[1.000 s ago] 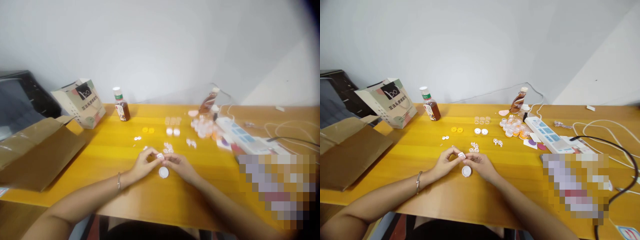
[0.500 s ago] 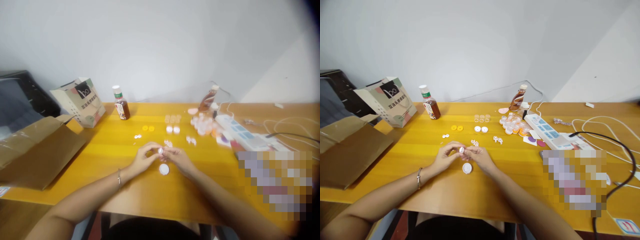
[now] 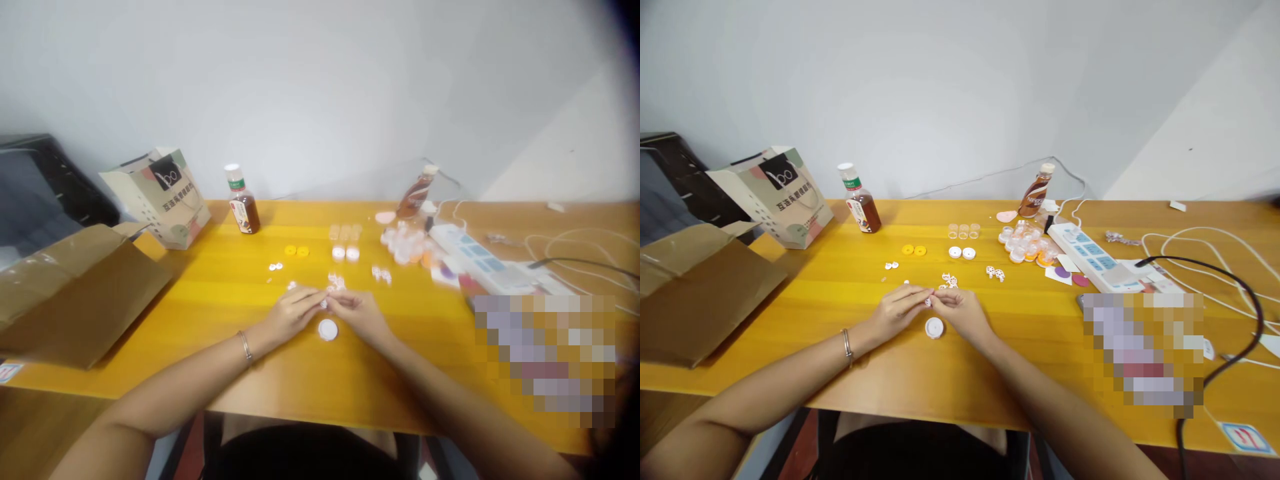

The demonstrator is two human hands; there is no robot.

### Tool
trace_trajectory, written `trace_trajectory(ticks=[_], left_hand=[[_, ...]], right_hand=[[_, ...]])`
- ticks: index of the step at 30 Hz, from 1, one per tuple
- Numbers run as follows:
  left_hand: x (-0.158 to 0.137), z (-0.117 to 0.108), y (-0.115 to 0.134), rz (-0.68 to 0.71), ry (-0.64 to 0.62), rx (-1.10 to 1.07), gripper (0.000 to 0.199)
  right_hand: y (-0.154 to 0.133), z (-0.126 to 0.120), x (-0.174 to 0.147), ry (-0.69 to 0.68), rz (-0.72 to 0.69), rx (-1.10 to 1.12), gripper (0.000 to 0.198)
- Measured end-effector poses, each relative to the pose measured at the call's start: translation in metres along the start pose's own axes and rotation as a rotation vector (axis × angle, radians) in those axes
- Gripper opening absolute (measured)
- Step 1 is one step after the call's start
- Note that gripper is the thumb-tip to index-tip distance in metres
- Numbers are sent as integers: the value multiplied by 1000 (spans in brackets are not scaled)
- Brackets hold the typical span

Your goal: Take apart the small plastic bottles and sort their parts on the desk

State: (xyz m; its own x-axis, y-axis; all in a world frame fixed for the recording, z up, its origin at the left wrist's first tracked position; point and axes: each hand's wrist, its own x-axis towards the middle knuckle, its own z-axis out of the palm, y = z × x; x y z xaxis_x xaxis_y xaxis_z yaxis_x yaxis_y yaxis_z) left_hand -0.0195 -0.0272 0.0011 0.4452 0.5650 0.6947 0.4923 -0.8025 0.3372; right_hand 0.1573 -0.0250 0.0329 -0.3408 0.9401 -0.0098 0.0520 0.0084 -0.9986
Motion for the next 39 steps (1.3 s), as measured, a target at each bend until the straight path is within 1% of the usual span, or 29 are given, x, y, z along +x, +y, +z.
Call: trace_trajectory(ticks=[4, 10, 14, 18, 20, 23, 27, 30, 33, 35, 39], left_hand=[[0, 1, 0, 60, 19, 57, 32], [1, 0, 3, 11, 20, -8, 28], [3, -3, 8, -94, -1, -102, 24], [5, -2, 8, -263, 46, -280, 21], [4, 0, 7, -326, 65, -354, 22], [3, 1, 5, -374, 60, -406, 23], [3, 1, 4, -400, 54, -413, 22], [3, 0, 3, -406, 53, -417, 22], [3, 0, 3, -374, 57, -392, 21], [3, 0, 4, -321, 53, -354, 20], [1, 0, 7, -184, 29, -258, 23]], right_hand=[[1, 2, -1, 27, -45, -67, 18], [0, 1, -1, 28, -41, -98, 19], [1, -2, 1, 17, 8, -39, 19], [6, -4, 5, 21, 72, 120, 23], [8, -5, 6, 28, 99, 184, 24], [9, -4, 6, 23, 93, 196, 22], [8, -3, 3, -5, 54, 174, 20], [5, -2, 2, -29, 29, 163, 23], [5, -1, 2, -19, 14, 153, 25], [5, -1, 3, -7, 23, 153, 26], [10, -1, 4, -37, 50, 166, 27]])
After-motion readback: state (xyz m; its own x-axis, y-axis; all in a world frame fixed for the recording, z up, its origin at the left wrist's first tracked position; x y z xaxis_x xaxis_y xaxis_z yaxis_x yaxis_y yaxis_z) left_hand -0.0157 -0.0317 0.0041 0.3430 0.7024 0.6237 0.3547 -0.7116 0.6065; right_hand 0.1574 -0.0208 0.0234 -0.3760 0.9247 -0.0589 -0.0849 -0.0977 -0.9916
